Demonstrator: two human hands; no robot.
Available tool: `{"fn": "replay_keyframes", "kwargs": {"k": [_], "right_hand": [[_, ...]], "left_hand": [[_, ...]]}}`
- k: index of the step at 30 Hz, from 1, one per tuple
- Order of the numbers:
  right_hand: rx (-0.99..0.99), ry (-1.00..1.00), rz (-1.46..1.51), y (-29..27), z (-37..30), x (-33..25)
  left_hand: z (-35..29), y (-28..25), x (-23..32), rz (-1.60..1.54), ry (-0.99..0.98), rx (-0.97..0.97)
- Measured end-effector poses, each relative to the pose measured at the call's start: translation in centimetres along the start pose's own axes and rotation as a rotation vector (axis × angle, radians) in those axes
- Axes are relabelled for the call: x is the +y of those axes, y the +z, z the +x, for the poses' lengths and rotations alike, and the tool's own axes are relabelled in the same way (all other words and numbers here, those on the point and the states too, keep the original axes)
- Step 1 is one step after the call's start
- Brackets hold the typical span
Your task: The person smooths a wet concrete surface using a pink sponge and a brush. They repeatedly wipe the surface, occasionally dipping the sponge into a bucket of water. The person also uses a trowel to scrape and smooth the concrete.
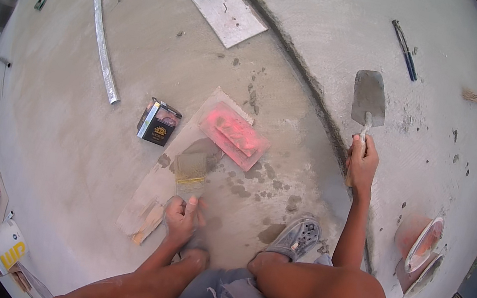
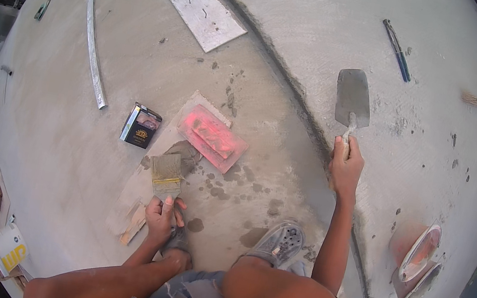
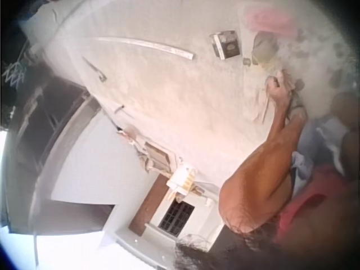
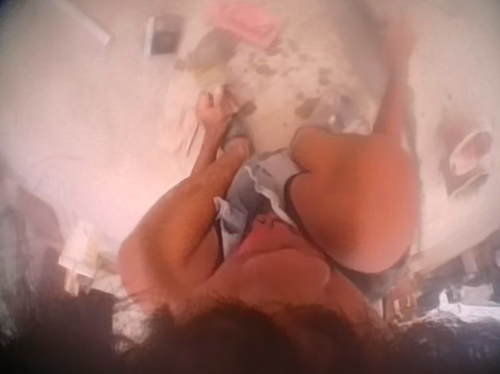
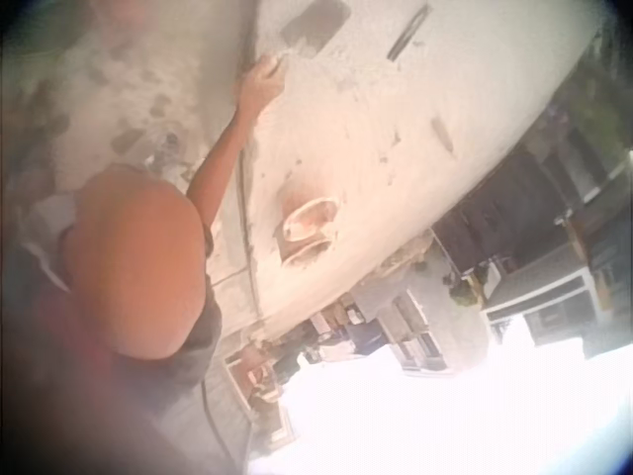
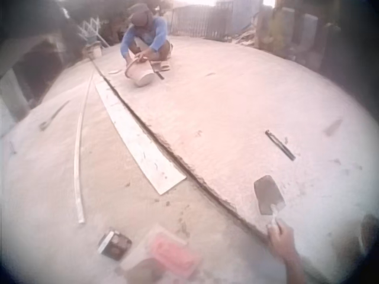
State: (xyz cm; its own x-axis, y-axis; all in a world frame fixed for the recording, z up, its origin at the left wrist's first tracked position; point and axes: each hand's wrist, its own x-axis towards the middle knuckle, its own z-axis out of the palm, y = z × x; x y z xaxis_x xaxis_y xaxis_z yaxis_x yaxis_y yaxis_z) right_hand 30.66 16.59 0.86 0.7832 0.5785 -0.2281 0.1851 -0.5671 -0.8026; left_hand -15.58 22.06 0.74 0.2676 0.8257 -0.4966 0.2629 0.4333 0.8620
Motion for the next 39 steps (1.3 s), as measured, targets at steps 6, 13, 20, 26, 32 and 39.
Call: {"fn": "replay_keyframes", "kwargs": {"k": [6,13,20,26,32,39], "right_hand": [[-0.154,-0.029,-0.092,-4.4,6.3,2.5],[0.252,-0.576,-0.259,2.9,0.7,-4.5],[-0.380,-0.801,-0.226,16.2,-7.9,-11.4],[-0.377,-0.603,-0.204,18.0,-7.3,-10.7],[-0.609,0.210,0.780,17.1,-10.5,-10.2],[-0.735,-0.140,0.597,15.8,-18.7,-11.0]], "left_hand": [[0.5,1.2,2.9,-0.067,-0.092,-0.025],[-0.1,0.6,2.2,-0.096,-0.054,-0.004],[-0.5,0.7,1.3,-0.004,0.040,0.005],[-1.0,0.3,3.0,-0.138,0.017,0.091],[-0.5,-1.3,4.0,0.412,0.410,-0.005],[2.4,-2.0,6.4,0.530,0.704,0.017]]}}
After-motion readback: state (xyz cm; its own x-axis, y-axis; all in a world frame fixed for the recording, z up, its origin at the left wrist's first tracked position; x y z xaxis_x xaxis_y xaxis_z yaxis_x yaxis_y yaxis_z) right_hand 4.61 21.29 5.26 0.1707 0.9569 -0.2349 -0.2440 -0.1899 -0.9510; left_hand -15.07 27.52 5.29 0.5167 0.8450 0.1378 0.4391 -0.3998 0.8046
